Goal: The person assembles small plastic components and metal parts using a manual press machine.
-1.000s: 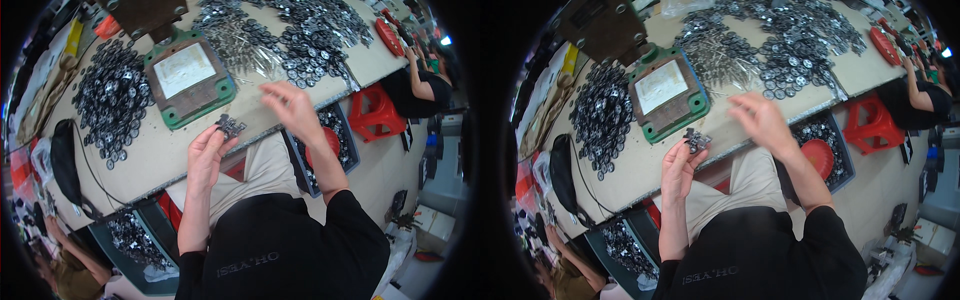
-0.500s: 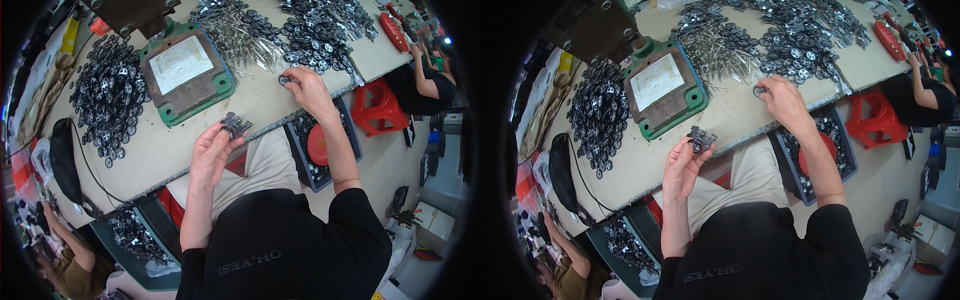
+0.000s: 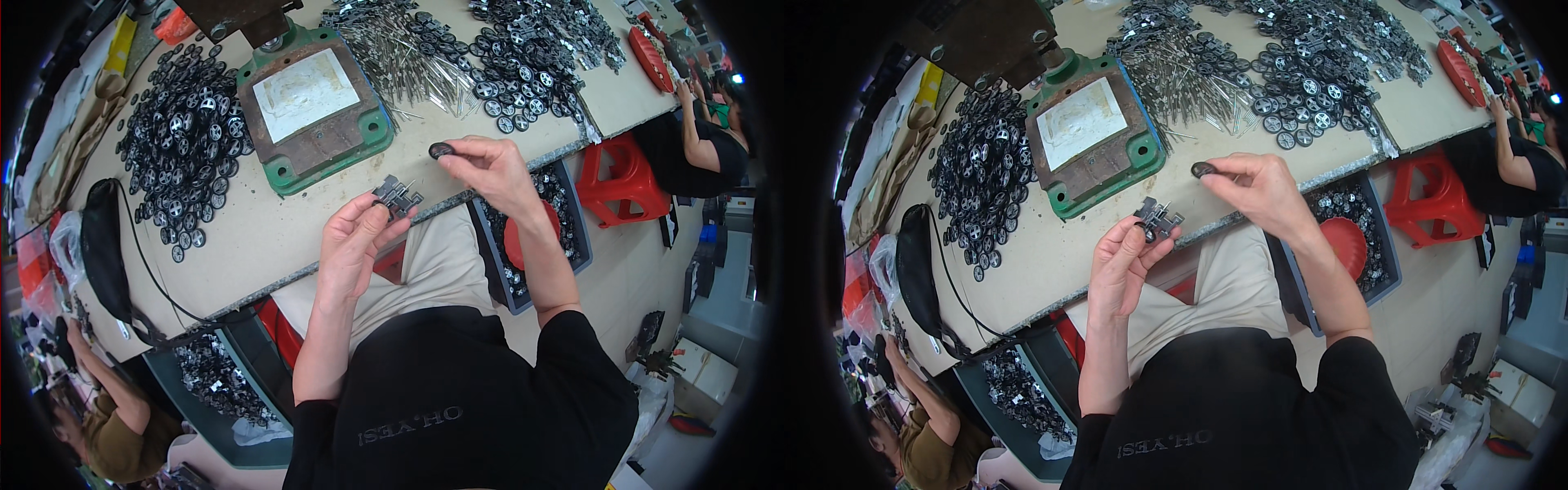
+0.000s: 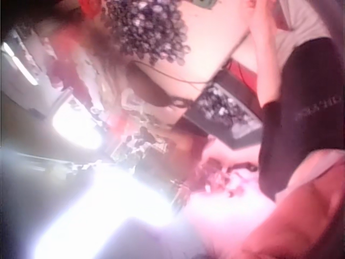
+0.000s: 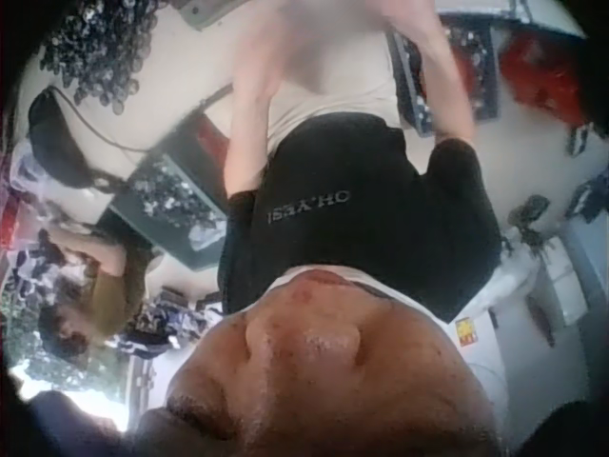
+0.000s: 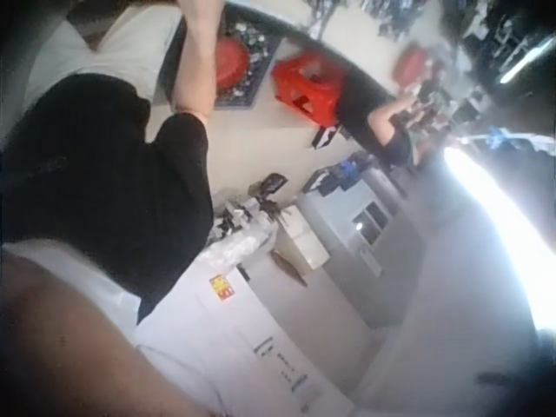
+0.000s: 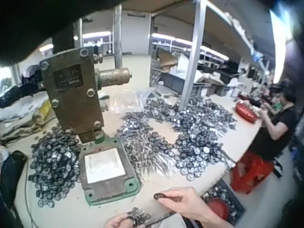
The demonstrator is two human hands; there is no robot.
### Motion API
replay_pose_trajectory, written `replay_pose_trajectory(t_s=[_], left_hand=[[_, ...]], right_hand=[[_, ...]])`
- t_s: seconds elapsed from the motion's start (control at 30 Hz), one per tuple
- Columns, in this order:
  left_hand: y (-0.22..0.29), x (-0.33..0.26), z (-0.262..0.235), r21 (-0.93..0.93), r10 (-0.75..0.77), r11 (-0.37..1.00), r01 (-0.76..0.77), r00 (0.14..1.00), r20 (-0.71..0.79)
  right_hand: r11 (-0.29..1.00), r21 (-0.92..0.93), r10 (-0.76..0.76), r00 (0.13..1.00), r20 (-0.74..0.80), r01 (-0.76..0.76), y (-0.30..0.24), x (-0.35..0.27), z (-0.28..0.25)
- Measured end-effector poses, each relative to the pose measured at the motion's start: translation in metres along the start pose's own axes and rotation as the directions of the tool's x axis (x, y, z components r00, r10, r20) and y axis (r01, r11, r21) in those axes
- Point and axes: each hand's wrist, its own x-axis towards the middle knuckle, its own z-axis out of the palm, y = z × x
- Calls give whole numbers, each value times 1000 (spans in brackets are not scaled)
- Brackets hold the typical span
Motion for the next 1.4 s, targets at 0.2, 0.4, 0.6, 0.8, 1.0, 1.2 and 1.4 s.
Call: replay_pose_trajectory(t_s=[0.2, 0.4, 0.6, 0.8, 1.0, 1.2, 1.4], left_hand=[[-5, 0, 5, 0, 50, 999, -50, 997, -52], [-8, -1, 8, 21, 81, 997, -79, 991, -104], [-12, -2, 6, 167, 180, 973, -157, 975, -132], [-18, -5, 16, 517, 420, 802, -299, 898, -133], [-9, -3, 6, 300, 315, 919, -257, 935, -165], [-5, -5, 7, 48, 153, 988, -148, 983, -105], [2, -7, 6, -10, 54, 998, -54, 997, -48]], right_hand=[[929, -191, -331, 942, -50, 316, -8, -13, 30], [915, -210, -361, 932, -43, 345, -13, -20, 40], [594, -560, -679, 733, 34, 577, -2, -16, 40], [783, -426, -519, 854, -48, 452, -2, -21, 47], [870, -300, -395, 917, 55, 392, -12, -18, 42], [958, -95, -256, 956, 145, 271, -22, -17, 36], [904, -97, -362, 867, 341, 416, -26, -1, 18]])
